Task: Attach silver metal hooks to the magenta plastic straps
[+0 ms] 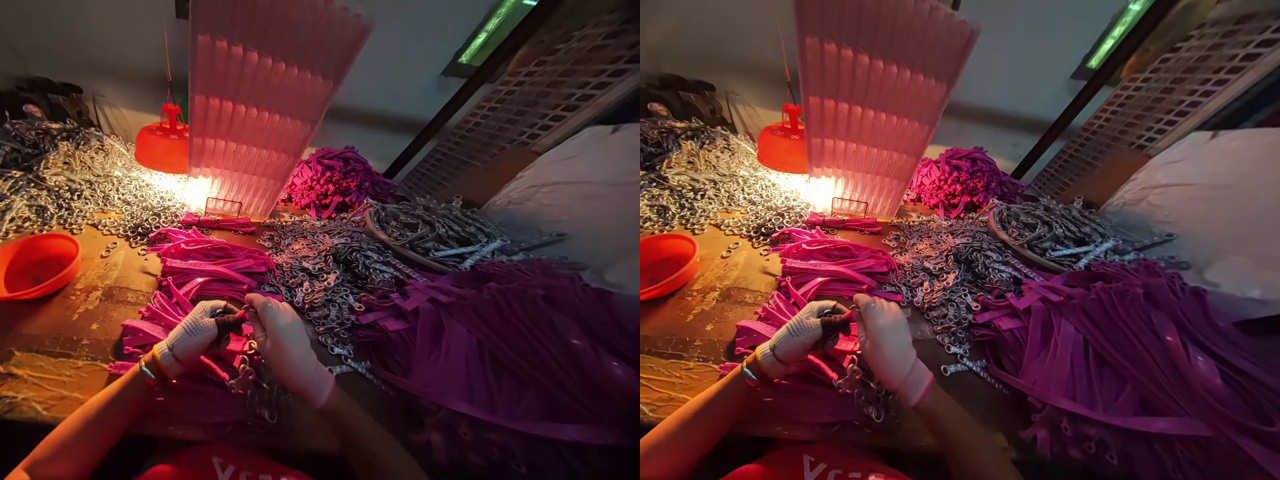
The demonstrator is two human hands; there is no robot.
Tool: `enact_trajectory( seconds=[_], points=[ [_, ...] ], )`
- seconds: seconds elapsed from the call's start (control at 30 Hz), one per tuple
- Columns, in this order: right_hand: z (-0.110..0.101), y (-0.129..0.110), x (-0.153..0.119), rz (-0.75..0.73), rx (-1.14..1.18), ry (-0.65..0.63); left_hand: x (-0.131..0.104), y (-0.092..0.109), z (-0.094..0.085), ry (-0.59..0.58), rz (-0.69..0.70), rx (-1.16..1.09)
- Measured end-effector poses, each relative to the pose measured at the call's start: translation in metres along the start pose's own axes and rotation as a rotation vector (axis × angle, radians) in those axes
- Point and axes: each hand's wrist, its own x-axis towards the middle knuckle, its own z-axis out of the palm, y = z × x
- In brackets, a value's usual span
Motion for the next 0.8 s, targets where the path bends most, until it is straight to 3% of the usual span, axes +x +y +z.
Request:
enact_trajectory(
  seconds=[0.13, 0.23, 0.37, 0.47, 0.6, 0.7, 0.8],
  points=[
    [-0.012, 0.001, 0.003, 0.050, 0.032, -0.277, -0.006, -0.003, 0.004, 0.056, 0.052, 0.051],
    [-0.014, -0.001, 0.003, 0.109, -0.077, -0.396, -0.006, -0.008, 0.008, 0.069, 0.128, 0.199],
    [-0.013, -0.004, -0.006, -0.028, -0.262, -0.415, -0.003, -0.013, 0.012, 0.038, 0.171, 0.274],
    [-0.014, -0.003, -0.010, -0.135, -0.327, -0.358, -0.001, -0.005, 0.008, -0.005, 0.229, 0.330],
    [-0.017, 0.000, -0.014, -0.108, -0.288, -0.238, -0.009, 0.032, -0.017, -0.105, 0.300, 0.393],
    [-0.020, 0.000, -0.026, -0.018, -0.238, -0.208, -0.023, 0.053, -0.049, 0.035, 0.253, 0.418],
    [-0.024, 0.007, -0.041, -0.019, -0.118, -0.287, -0.038, 0.048, -0.075, 0.154, 0.180, 0.609]
  ],
)
